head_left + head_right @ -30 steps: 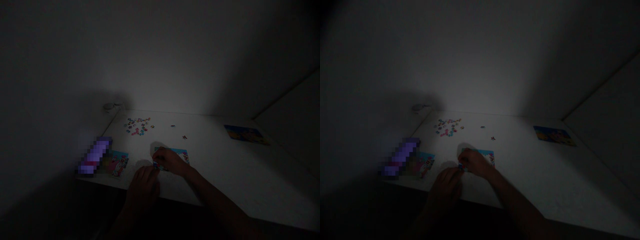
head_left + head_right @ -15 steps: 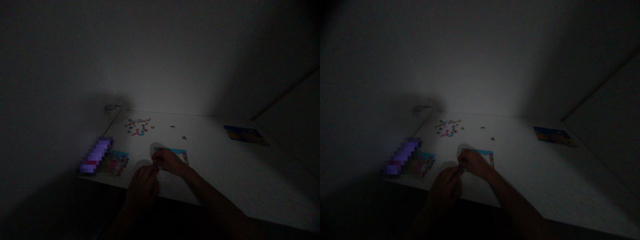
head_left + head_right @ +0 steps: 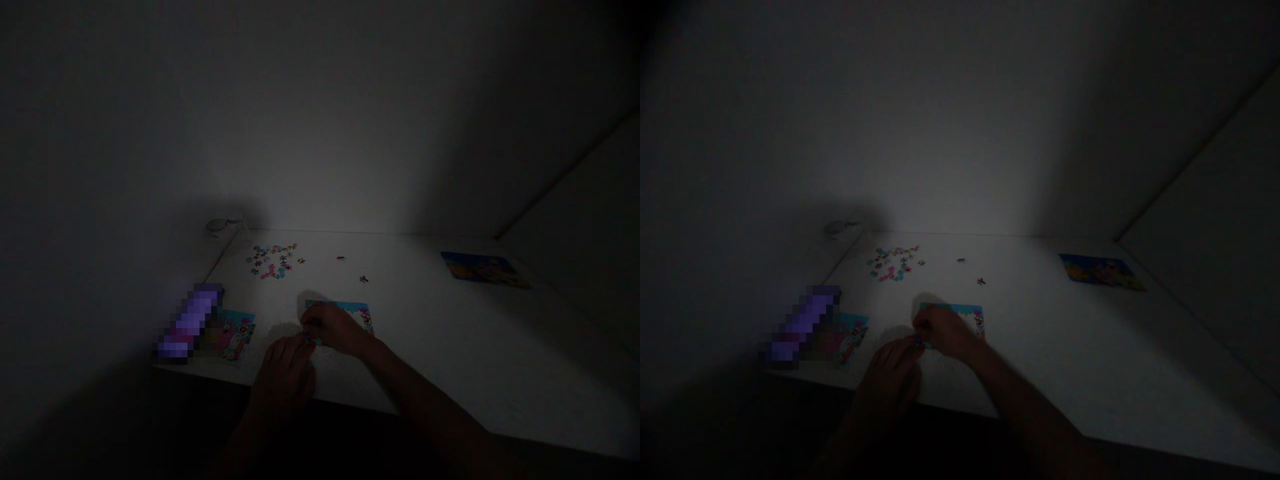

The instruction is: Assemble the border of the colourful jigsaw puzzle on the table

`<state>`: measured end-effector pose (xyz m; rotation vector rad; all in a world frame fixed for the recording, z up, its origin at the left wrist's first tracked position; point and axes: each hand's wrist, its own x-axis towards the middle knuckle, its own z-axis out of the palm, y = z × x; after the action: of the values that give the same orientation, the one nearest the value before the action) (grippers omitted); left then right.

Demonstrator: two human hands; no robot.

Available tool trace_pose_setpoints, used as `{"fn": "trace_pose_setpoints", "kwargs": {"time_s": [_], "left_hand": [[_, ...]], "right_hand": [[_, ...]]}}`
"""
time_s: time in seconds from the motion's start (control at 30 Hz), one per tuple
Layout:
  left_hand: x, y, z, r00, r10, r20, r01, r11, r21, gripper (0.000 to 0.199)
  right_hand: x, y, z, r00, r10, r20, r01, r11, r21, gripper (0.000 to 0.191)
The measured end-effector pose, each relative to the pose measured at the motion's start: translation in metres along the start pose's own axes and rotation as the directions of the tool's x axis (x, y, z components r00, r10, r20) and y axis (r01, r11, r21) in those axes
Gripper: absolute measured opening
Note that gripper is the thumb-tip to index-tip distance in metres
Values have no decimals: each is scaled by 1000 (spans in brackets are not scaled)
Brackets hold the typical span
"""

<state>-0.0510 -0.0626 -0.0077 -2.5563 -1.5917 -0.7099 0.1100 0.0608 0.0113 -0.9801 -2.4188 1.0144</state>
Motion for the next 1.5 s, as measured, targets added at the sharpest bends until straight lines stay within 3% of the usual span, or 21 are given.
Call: {"fn": "trace_pose_setpoints", "kwargs": {"time_s": [0.27, 0.37, 0.43, 0.5, 0.57, 0.63, 0.67, 0.73, 0.97, 1.17, 1.3, 1.5], "left_hand": [[4, -6, 5, 999, 43, -20, -42, 998, 40, 35], [6, -7, 8, 998, 42, -55, -40, 998, 45, 32], [7, -8, 9, 998, 40, -56, -38, 998, 46, 31], [6, -9, 9, 998, 42, -38, -40, 998, 49, 35], [5, -11, 9, 999, 39, -18, -38, 998, 52, 41], [4, -11, 9, 1000, 29, -7, -29, 998, 48, 45], [4, -12, 9, 1000, 23, -5, -23, 999, 43, 45], [3, -11, 9, 1000, 13, -8, -13, 999, 35, 44], [2, -11, 9, 1000, 9, 19, -9, 1000, 21, 45], [3, -8, 4, 1000, 14, 13, -14, 1000, 19, 44], [3, -7, 3, 1000, 4, 18, -5, 1000, 21, 44], [1, -8, 8, 1000, 5, 28, -7, 999, 48, 44]], "right_hand": [[0, 6, 0, 998, -63, 4, 63, 998, -22, 27], [-2, 9, -3, 999, -43, 5, 43, 998, 44, 31], [-4, 15, -11, 999, -4, -43, 9, 994, 107, 30], [-5, 27, -26, 983, 60, -172, -39, 992, 121, 27], [-8, 45, -45, 917, 143, -373, -123, 989, 77, 26], [-13, 66, -63, 809, 220, -545, -252, 968, 17, 27], [-16, 77, -71, 767, 255, -589, -316, 949, -1, 27], [-21, 93, -82, 739, 303, -602, -394, 919, -20, 28], [-26, 105, -85, 816, 283, -504, -392, 912, -123, 25], [-25, 104, -87, 827, 277, -490, -391, 908, -147, 24], [-24, 105, -84, 799, 333, -501, -398, 917, -25, 24], [-24, 104, -76, 825, 327, -461, -271, 945, 185, 19]]}}
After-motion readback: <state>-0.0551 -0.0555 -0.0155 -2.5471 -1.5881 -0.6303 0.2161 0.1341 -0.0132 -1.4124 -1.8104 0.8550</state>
